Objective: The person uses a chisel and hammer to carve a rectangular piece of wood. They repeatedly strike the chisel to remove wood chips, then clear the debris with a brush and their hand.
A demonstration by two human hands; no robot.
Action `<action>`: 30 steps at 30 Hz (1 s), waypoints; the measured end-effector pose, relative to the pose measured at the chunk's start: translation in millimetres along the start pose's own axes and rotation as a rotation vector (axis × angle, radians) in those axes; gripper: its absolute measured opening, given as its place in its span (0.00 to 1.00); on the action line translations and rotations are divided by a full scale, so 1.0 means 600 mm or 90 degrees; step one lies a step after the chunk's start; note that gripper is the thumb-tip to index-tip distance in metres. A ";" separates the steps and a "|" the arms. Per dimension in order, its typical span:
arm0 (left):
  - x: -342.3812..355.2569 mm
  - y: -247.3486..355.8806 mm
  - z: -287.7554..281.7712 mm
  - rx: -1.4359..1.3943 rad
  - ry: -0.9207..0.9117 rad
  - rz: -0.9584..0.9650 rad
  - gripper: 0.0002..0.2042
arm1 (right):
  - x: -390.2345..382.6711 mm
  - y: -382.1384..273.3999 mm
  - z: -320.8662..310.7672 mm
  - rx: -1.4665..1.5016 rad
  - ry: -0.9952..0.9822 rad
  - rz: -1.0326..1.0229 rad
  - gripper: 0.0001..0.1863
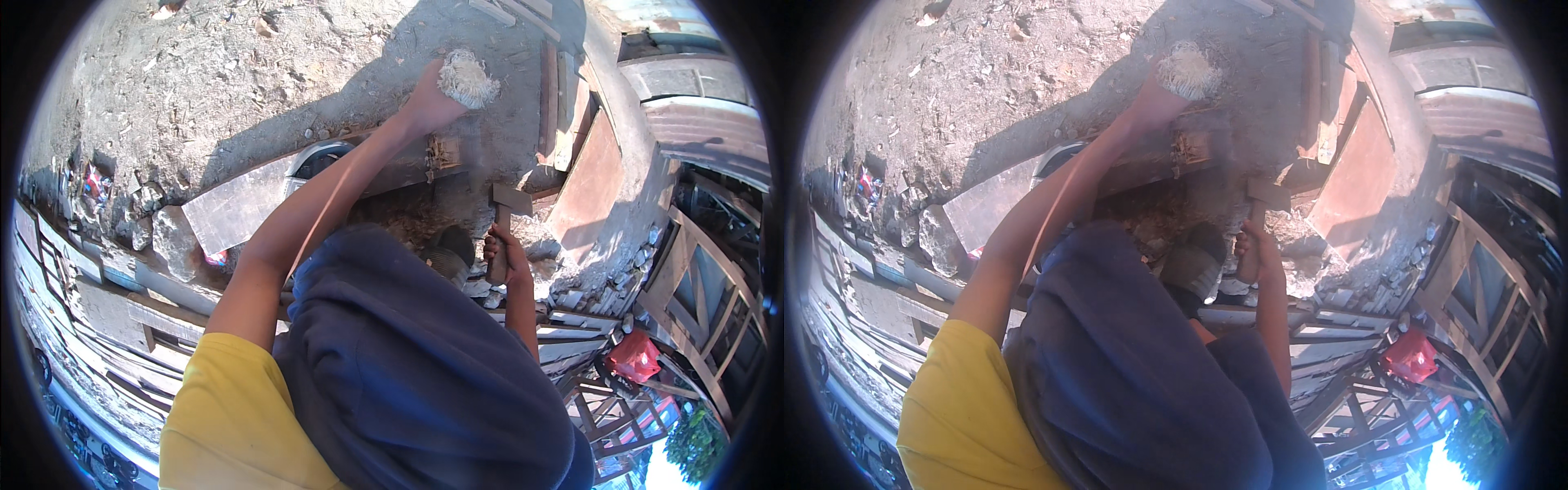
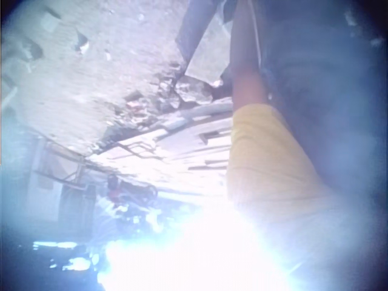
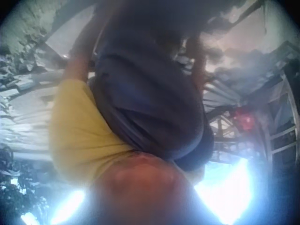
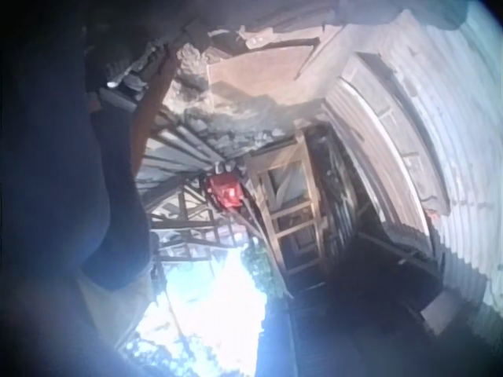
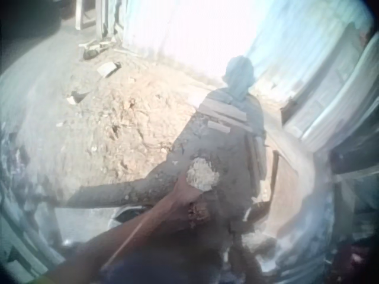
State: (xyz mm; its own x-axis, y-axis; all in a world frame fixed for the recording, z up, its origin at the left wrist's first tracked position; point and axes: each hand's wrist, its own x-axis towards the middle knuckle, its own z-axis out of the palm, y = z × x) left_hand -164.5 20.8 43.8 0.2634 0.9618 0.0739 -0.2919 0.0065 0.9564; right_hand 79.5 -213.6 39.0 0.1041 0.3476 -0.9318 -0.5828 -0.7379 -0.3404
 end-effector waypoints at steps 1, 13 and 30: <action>-0.009 -0.006 0.003 0.017 0.005 0.004 0.19 | 0.001 0.002 0.000 -0.001 0.001 0.002 0.09; -0.116 -0.009 0.079 0.084 -0.280 0.190 0.14 | 0.001 0.019 0.010 -0.031 0.006 -0.007 0.09; -0.108 0.004 0.086 0.248 -0.218 0.149 0.15 | -0.007 0.025 0.009 -0.066 0.024 -0.016 0.09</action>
State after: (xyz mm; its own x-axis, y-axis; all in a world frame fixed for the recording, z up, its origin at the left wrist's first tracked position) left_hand -134.5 -55.8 55.7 0.5350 0.7811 0.3221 -0.0348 -0.3606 0.9321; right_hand 65.8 -222.9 38.5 0.1492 0.3467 -0.9261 -0.4937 -0.7853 -0.3735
